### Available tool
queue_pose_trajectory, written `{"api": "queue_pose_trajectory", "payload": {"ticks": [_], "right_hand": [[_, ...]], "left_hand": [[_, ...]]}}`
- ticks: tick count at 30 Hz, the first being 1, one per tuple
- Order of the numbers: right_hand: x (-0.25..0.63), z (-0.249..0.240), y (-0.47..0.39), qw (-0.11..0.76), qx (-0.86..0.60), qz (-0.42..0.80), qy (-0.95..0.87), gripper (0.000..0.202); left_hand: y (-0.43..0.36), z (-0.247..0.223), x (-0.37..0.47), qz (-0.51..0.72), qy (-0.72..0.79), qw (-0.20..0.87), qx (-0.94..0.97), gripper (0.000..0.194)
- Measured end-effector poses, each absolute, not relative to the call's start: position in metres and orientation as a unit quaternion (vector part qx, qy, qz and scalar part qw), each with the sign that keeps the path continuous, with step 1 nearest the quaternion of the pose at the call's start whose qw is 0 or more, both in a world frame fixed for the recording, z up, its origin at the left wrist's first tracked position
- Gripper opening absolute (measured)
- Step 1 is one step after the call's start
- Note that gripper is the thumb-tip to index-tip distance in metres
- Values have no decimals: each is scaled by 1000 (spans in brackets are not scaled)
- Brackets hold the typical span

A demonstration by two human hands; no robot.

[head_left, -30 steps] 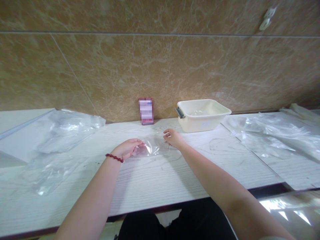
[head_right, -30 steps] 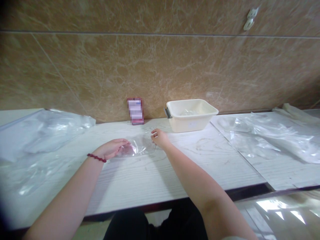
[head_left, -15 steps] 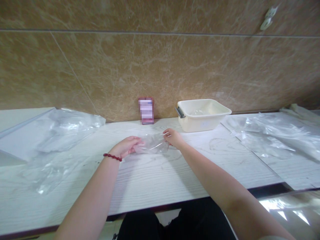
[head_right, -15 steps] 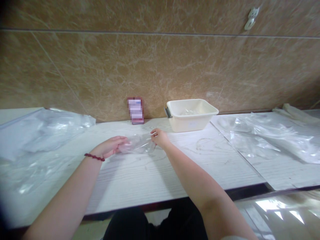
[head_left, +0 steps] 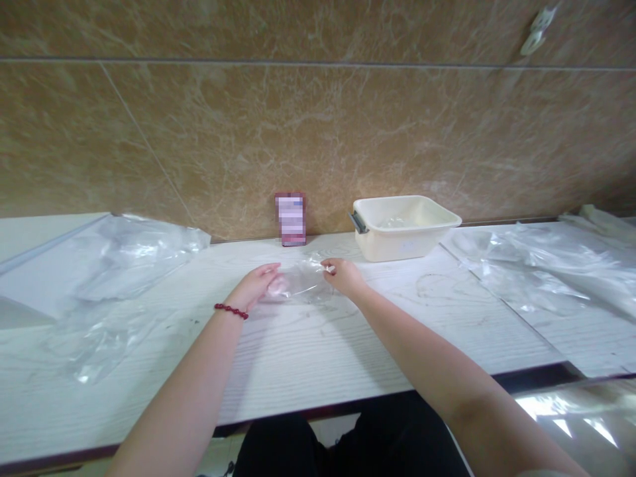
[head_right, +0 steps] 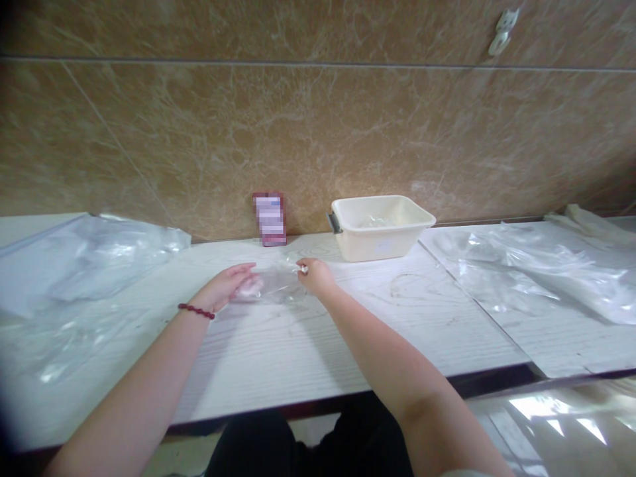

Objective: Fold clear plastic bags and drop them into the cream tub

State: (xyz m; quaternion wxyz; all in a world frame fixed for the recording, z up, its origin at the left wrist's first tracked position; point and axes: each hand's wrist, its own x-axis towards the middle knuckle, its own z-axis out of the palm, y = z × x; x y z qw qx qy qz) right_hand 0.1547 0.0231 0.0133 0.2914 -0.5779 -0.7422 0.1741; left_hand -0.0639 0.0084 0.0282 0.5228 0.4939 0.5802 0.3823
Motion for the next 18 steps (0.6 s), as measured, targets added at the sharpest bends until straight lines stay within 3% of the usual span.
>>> {"api": "queue_pose_trajectory", "payload": {"ticks": [5,12,18], "right_hand": [[156,14,24,298,-598,210,-714,29],[159,7,29,328,-582,307,-678,33],[153,7,29,411,-497,421,-638,38]], "left_hand": [[3,45,-73,413,549,566,455,51],[-5,58,-81,379,598,559,432,51],[-7,54,-75,362,574,570,464,59]]}}
